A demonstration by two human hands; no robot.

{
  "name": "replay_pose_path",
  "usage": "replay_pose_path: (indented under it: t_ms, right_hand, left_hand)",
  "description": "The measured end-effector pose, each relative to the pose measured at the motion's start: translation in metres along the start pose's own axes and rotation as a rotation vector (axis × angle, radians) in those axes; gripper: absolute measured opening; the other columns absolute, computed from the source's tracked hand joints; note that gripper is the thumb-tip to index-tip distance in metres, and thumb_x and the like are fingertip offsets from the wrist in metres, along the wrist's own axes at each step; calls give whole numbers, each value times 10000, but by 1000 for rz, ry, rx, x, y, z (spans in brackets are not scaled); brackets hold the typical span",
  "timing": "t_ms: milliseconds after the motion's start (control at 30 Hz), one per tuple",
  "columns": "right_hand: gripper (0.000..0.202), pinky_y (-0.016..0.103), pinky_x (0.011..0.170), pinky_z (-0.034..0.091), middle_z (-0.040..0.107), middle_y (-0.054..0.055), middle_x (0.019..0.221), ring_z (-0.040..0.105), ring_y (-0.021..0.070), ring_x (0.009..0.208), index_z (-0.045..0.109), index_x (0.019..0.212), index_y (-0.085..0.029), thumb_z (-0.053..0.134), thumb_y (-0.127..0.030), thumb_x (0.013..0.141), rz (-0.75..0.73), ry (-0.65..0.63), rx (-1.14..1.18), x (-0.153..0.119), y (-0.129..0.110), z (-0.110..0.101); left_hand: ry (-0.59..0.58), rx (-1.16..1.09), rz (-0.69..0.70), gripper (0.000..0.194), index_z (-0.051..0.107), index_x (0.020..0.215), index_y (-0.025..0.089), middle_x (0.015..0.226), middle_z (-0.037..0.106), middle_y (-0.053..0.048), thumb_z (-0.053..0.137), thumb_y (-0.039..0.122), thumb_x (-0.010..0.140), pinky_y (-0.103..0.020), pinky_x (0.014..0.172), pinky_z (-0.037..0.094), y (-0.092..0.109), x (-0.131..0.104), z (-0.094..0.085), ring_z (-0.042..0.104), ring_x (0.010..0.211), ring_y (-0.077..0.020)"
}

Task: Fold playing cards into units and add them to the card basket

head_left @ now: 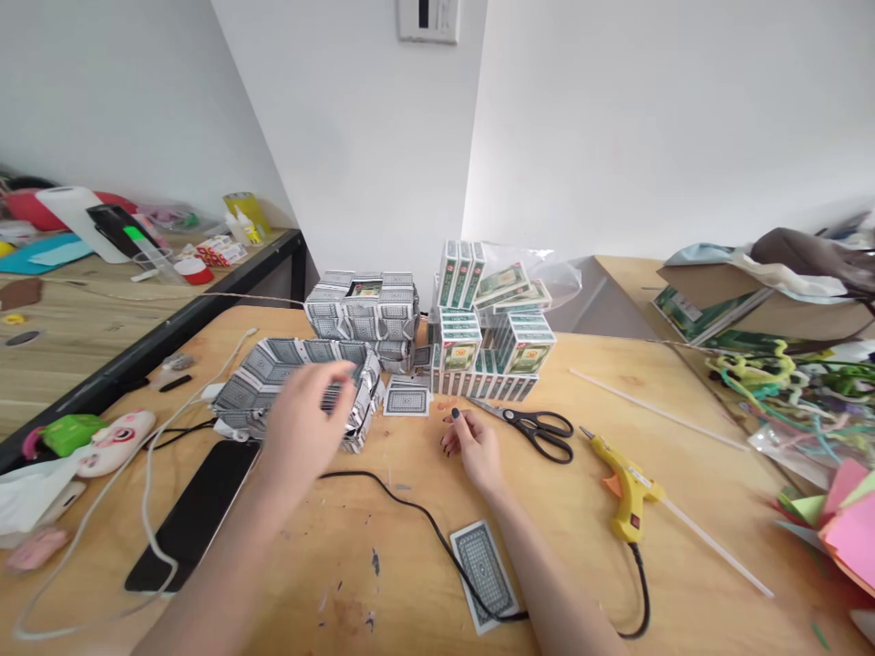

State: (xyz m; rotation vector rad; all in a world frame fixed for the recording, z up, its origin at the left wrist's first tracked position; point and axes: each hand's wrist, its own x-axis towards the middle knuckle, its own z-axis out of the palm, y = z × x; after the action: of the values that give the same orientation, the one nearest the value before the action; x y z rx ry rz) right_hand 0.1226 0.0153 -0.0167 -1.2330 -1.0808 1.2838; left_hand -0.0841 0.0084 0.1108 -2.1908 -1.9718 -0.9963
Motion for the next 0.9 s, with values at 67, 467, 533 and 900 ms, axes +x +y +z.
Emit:
replay_pose_path:
  t_ms: [67, 467, 533, 900]
  right_hand:
    - [394, 221, 406, 388, 556, -6, 486, 484, 110, 397, 538, 753, -162, 456, -547, 765, -10, 51, -1, 1, -1, -2]
    - [308, 227, 413, 397, 532, -16, 441, 476, 113, 387, 528, 686, -172, 489, -469, 758, -40, 173, 11, 3, -5, -8]
    - [302, 230, 410, 395, 533, -16, 436, 474, 113, 378, 521, 672, -176, 491, -464, 755, -40, 170, 9, 3, -5, -8]
    - [313, 239, 446, 403, 550, -12, 494, 490, 119, 427, 551, 721, -168, 480, -470, 765, -5, 103, 32, 6, -3, -12]
  left_hand:
    - [-262, -162, 91, 182, 586, 912, 239, 917, 609, -22, 443, 283, 808, -275, 780, 406, 29, -26, 11, 551, 870, -170]
    - [-858, -104, 177, 600, 530, 920, 179, 983, 503, -65, 782, 403, 424, -384, 777, 383, 80, -101, 88, 460, 929, -265]
    - [-872, -93, 171, 550, 539, 866, 167, 929, 521, -64, 787, 380, 423, -379, 762, 389, 81, -101, 89, 472, 903, -266]
    - [-795, -280, 4, 59, 563, 676, 183, 676, 597, -23, 610, 212, 653, -262, 547, 357, 67, -77, 100, 554, 615, -177]
